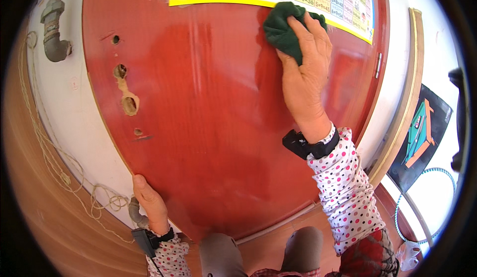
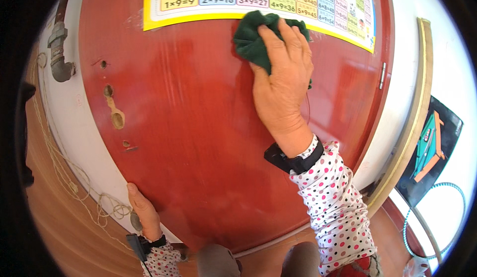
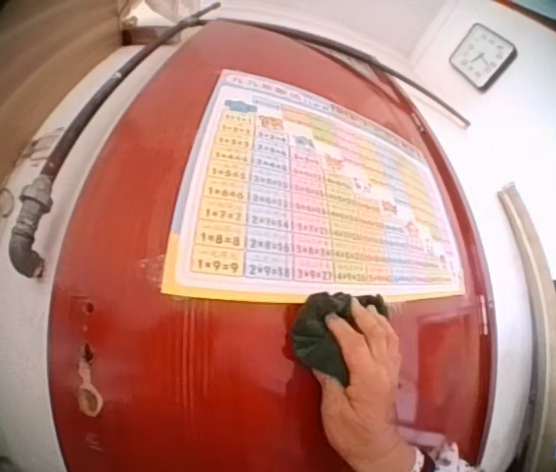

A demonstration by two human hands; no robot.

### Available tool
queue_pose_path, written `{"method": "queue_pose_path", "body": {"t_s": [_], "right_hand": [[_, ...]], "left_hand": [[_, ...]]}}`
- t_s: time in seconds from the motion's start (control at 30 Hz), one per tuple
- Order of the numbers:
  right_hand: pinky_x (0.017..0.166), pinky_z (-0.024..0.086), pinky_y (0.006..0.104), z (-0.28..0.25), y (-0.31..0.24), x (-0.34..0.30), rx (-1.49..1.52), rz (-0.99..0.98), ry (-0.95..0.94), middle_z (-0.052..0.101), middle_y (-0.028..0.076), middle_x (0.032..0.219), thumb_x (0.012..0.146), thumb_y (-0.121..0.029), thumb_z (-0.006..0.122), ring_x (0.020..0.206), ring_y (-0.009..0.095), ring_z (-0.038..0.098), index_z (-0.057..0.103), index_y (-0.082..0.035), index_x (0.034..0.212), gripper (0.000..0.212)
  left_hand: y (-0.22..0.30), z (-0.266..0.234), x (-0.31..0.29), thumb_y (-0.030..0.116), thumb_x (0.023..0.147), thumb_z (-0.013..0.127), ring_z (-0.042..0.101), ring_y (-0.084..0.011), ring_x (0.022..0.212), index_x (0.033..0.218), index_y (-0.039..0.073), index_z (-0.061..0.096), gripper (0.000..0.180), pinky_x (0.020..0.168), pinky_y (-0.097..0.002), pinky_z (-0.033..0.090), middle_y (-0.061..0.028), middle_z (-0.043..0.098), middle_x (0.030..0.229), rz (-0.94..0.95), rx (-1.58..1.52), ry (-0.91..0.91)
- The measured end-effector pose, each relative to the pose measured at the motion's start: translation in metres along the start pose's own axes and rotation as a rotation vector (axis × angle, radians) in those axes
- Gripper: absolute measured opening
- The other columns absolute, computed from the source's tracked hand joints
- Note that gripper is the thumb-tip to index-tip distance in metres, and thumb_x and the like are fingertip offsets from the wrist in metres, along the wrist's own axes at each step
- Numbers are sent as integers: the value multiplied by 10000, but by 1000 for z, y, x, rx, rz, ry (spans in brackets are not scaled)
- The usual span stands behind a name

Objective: The person kneels and wipes a light wood door with a green cloth, then moves to wipe a red door with a multiplication chart poster. The person uses the cloth to clean both surfaces in a repetitive wiping motion.

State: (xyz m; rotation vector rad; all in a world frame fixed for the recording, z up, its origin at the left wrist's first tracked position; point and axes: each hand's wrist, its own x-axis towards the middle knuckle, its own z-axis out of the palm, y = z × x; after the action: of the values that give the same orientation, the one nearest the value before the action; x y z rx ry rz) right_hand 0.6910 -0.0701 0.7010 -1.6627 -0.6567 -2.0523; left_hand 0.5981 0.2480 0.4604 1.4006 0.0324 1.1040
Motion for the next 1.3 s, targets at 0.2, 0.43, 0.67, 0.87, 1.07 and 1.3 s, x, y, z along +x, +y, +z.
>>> {"method": "queue_pose_path", "body": {"t_s": [0.2,0.43,0.67,0.87,1.07,1.3], "right_hand": [[1070,391,485,-8,-50,13,-46,-95,-44,594,118,1408,745,-47,773,1303,386,518,677,-134,1301,571],[1057,380,476,3,-98,23,40,-176,-80,585,78,1415,738,-88,792,1302,346,522,670,-161,1312,591],[991,381,620,16,-123,32,159,-245,-20,584,146,1381,838,-156,656,1296,378,504,687,-85,1199,369],[1024,365,694,14,-139,8,289,-415,-60,593,172,1347,868,-224,606,1319,398,489,715,-50,1113,320],[1096,361,634,-5,-144,-26,311,-486,-210,617,91,1360,841,-247,646,1355,331,507,736,-115,1077,285],[1125,363,527,-23,-108,-26,225,-365,-143,616,47,1408,847,-196,664,1344,283,534,746,-181,1095,262]], "left_hand": [[21,29,-19,535,1106,370,604,-256,1110,1251,-81,595,671,990,-365,454,-166,671,1229,78,7,-4],[39,44,-32,524,1110,354,608,-267,1098,1286,-60,581,651,993,-374,453,-164,671,1221,92,96,-114],[41,61,-43,516,1106,378,605,-276,1072,1272,-53,584,628,973,-380,461,-167,673,1178,133,52,-114],[41,67,-50,516,1110,366,610,-285,1058,1284,-62,579,639,969,-384,461,-187,671,1171,53,126,-128],[40,74,-50,451,1136,368,564,-209,1146,1343,-76,563,599,1036,-356,421,-146,639,1291,238,22,-131],[30,61,-52,485,1125,368,583,-253,1136,1333,-77,570,632,1029,-368,436,-169,644,1287,129,21,-95]]}}
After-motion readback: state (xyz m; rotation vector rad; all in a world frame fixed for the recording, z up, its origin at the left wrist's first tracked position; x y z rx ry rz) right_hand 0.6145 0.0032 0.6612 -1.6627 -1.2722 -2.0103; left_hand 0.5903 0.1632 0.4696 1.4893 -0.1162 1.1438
